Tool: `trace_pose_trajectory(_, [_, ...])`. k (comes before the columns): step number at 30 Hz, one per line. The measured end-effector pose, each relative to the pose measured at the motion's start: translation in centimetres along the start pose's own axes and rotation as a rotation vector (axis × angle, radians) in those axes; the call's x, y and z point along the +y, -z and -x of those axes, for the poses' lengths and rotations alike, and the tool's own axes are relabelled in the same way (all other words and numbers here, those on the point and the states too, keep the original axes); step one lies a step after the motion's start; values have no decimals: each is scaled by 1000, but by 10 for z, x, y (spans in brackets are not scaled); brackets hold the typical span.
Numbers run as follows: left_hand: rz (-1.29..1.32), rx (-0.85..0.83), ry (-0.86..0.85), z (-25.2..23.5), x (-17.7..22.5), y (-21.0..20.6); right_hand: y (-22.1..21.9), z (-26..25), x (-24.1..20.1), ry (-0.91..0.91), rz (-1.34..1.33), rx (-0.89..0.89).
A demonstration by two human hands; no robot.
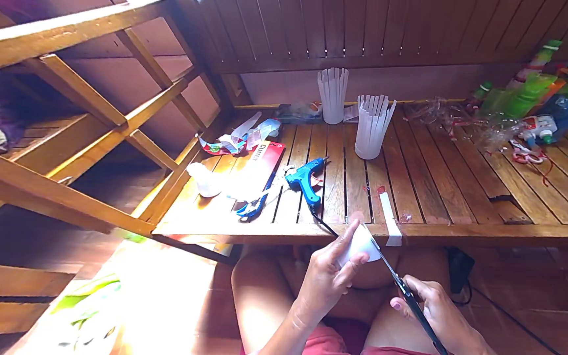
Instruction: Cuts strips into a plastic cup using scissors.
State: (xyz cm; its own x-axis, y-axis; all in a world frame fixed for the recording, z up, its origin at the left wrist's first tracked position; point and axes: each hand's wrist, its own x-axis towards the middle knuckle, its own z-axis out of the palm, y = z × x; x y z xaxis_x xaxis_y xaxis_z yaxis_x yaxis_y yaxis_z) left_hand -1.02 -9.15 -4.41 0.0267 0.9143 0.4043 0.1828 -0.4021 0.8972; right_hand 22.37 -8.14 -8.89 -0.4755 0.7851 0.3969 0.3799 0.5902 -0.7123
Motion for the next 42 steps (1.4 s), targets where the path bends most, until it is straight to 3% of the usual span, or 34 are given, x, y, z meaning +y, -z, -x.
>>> trace_pose_trajectory(6, [190, -61, 276, -7, 17, 8, 0, 2, 2, 2, -41, -52])
trace_pose_trajectory(18, [-69, -36, 16, -1, 5, 0, -1, 0, -3, -30, 4, -49])
trace_pose_trajectory(42, [-94, -19, -23, -1, -1, 2, 0, 2, -5, -13, 8, -22])
